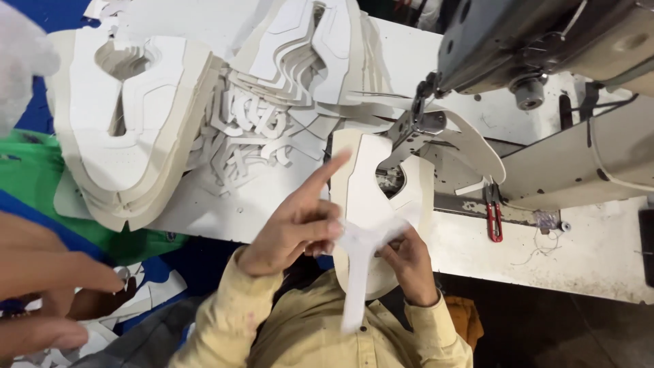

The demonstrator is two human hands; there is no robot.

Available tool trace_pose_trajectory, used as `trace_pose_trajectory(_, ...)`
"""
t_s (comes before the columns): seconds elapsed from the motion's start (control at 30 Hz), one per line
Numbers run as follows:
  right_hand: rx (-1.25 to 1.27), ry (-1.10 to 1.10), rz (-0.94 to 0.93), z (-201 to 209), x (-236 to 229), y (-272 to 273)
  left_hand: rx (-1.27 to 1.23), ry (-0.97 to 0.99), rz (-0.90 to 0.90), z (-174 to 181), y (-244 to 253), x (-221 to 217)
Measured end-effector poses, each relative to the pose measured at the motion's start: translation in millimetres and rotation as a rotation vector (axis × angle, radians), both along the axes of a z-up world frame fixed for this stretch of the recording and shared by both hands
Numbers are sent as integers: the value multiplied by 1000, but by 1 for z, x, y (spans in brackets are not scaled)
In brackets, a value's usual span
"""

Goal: The person aligns white shoe upper pieces with smaller white fabric strips and feeds them into a sewing machine. They guide the material under the presser foot to stitch the components together, then remove the finished piece and repeat the process with new parts.

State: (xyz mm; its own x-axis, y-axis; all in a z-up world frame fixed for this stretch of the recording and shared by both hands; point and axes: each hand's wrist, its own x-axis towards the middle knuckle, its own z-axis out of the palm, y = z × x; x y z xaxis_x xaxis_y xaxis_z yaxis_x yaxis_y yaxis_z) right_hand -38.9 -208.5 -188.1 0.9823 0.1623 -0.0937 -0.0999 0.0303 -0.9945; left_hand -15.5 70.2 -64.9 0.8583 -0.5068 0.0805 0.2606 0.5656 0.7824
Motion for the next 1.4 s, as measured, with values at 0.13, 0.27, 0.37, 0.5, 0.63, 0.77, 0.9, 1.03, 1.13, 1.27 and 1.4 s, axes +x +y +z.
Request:
trace_pose_trajectory(0.13,-110,50,-13,-5,5,4,5,-304,-172,78,-13,26)
trace_pose_trajectory(0.27,105,-180,125,4,12,8,-51,-361,-220,86,-25,32)
trace_pose_trajectory(0.37,155,-72,178,25,8,11,166,-349,-102,47,-30,16)
trace_pose_trajectory(0.5,-41,-22,-52,25,-2,9,499,-272,201,-27,-48,-20)
trace_pose_trajectory(0.63,-4,11,-10,27,-3,9,440,82,297,-68,-46,-37)
trace_pose_trajectory(0.77,-72,37,-38,26,-8,6,491,133,453,-92,-44,-32)
trace_pose_trajectory(0.9,-14,41,-52,29,-9,7,500,136,671,-96,-50,-17)
trace_pose_trajectory(1.03,28,21,-34,23,-9,3,499,-88,770,-82,-52,-7)
trace_pose_trajectory(1.13,29,32,-43,25,-9,4,243,114,689,-88,-59,-2)
trace_pose_trajectory(1.27,-11,30,-41,23,-9,5,360,44,737,-85,-61,-2)
trace_pose_trajectory(1.4,-8,41,-51,18,-11,3,539,-127,864,-70,-63,-3)
